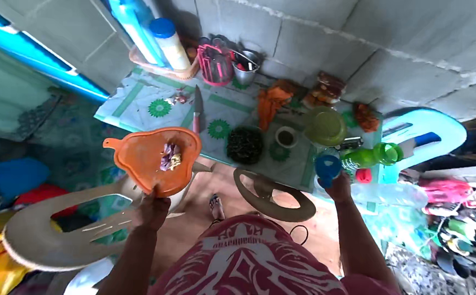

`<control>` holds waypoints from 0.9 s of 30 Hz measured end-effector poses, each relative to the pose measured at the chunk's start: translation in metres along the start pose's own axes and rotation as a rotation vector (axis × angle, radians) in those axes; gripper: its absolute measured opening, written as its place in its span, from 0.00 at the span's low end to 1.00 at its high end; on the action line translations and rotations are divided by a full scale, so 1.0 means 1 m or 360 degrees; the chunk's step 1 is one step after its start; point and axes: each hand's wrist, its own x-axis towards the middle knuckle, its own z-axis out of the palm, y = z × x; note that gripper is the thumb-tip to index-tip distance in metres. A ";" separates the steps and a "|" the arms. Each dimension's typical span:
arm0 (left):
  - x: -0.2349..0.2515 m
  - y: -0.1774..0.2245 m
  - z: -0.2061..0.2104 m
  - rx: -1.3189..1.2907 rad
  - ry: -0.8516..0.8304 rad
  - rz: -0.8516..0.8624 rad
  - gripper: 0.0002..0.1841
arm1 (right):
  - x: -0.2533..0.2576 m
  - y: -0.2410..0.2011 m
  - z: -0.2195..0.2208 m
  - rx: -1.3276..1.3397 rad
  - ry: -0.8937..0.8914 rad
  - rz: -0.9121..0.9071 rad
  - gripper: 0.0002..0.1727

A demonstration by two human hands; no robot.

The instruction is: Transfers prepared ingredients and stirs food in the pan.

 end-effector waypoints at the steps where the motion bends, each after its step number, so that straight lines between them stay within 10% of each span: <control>1: 0.001 0.000 0.000 -0.0027 0.0000 -0.0005 0.12 | 0.005 -0.022 0.003 -0.0320 -0.0246 0.0023 0.39; 8: 0.010 0.009 -0.005 -0.0083 -0.0018 -0.0043 0.13 | 0.057 -0.082 0.085 -0.0880 -0.1081 0.0087 0.49; 27: 0.046 0.038 -0.050 -0.0125 -0.0017 -0.0064 0.13 | 0.119 -0.123 0.151 -0.1292 -0.1413 0.0207 0.37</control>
